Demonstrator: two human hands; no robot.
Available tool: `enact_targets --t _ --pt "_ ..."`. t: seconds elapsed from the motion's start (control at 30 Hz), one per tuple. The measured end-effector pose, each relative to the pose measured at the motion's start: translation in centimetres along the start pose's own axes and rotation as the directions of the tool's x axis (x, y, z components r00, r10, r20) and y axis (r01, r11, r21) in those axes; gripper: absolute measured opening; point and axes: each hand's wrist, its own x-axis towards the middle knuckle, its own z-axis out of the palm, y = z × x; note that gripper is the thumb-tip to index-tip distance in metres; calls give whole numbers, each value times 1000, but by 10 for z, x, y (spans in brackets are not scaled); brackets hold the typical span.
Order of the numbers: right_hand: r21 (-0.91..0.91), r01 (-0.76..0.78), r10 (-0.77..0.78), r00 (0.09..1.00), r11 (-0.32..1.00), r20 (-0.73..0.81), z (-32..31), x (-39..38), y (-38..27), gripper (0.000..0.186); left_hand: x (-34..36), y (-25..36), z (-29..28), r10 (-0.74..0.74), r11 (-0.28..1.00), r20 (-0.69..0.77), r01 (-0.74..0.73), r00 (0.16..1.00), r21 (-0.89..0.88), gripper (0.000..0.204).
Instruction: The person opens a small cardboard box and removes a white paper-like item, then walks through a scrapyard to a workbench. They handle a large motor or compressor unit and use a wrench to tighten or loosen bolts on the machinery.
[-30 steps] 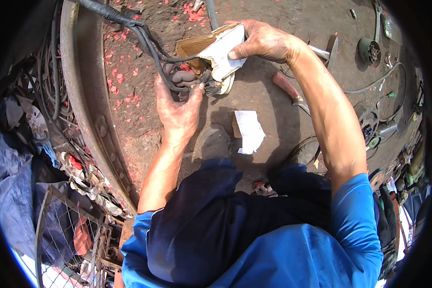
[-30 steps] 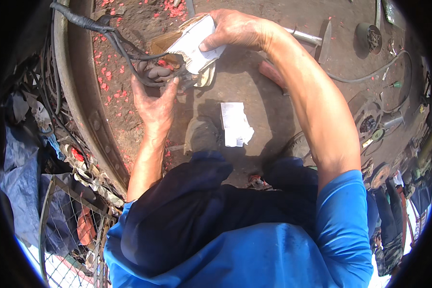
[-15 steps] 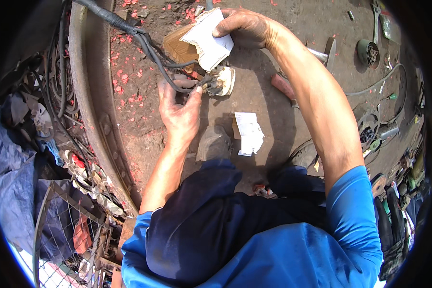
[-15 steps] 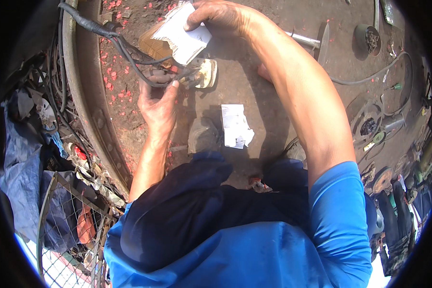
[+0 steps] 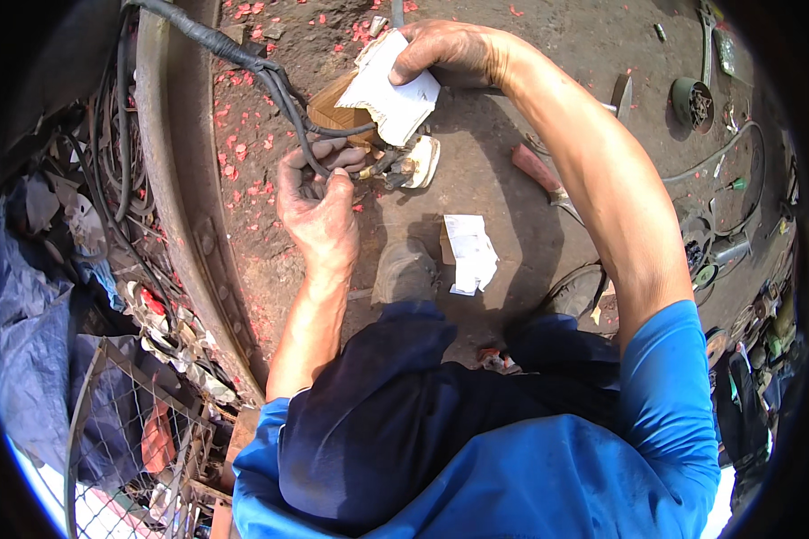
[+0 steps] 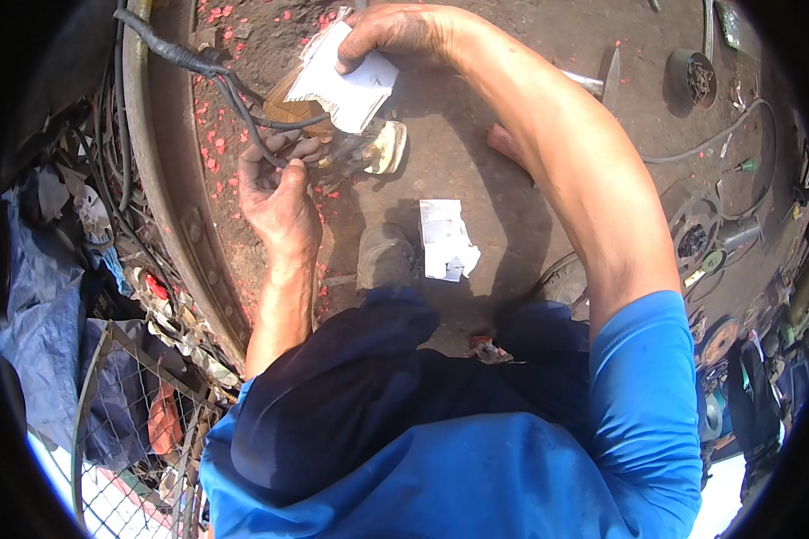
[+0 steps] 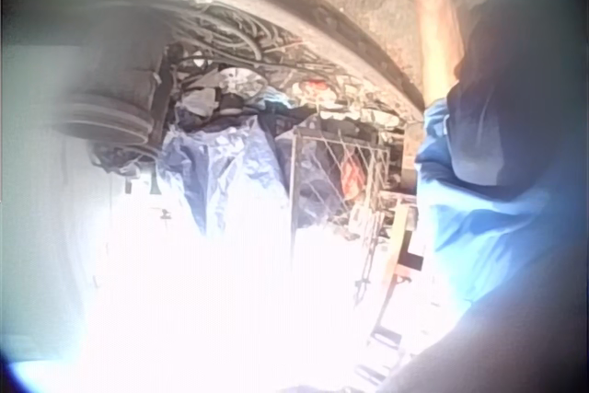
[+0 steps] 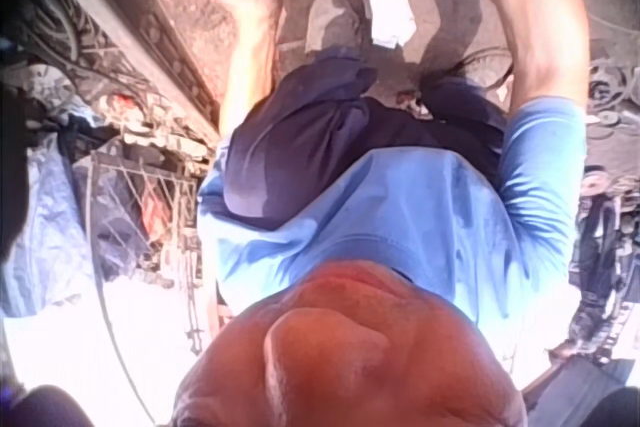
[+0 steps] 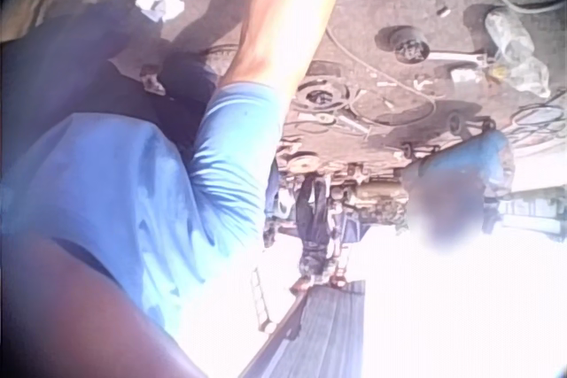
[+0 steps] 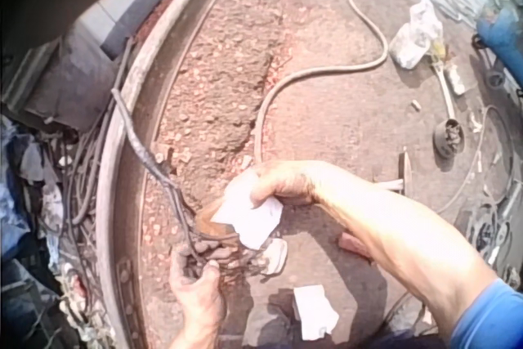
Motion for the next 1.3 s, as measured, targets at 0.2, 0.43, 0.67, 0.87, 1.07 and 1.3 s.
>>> enact_targets --t 0.2,0.43,0.67,0.87,1.07,1.3 --pt "-9 -73 74 986 997 149 -3 21 -5 36 14 0 -1 1 1000 -66 -1 998 0 20" --pt "-29 -84 85 996 996 34 6 7 -15 40 25 -2 -2 5 986 -131 17 991 168 30" --pt "-87 -63 64 998 994 18 -6 10 -6 44 32 -4 -15 -9 991 -106 23 994 134 32" --pt "-306 -53 36 998 951 -59 4 5 -18 55 31 -4 -16 -109 993 -11 109 994 48 32" --pt "-551 34 -218 937 834 -272 22 -2 -2 69 34 0 -18 -134 961 58 115 989 252 31" --pt "-840 -96 -510 756 534 -410 82 -29 26 101 29 21 -10 -133 801 62 71 989 594 29"
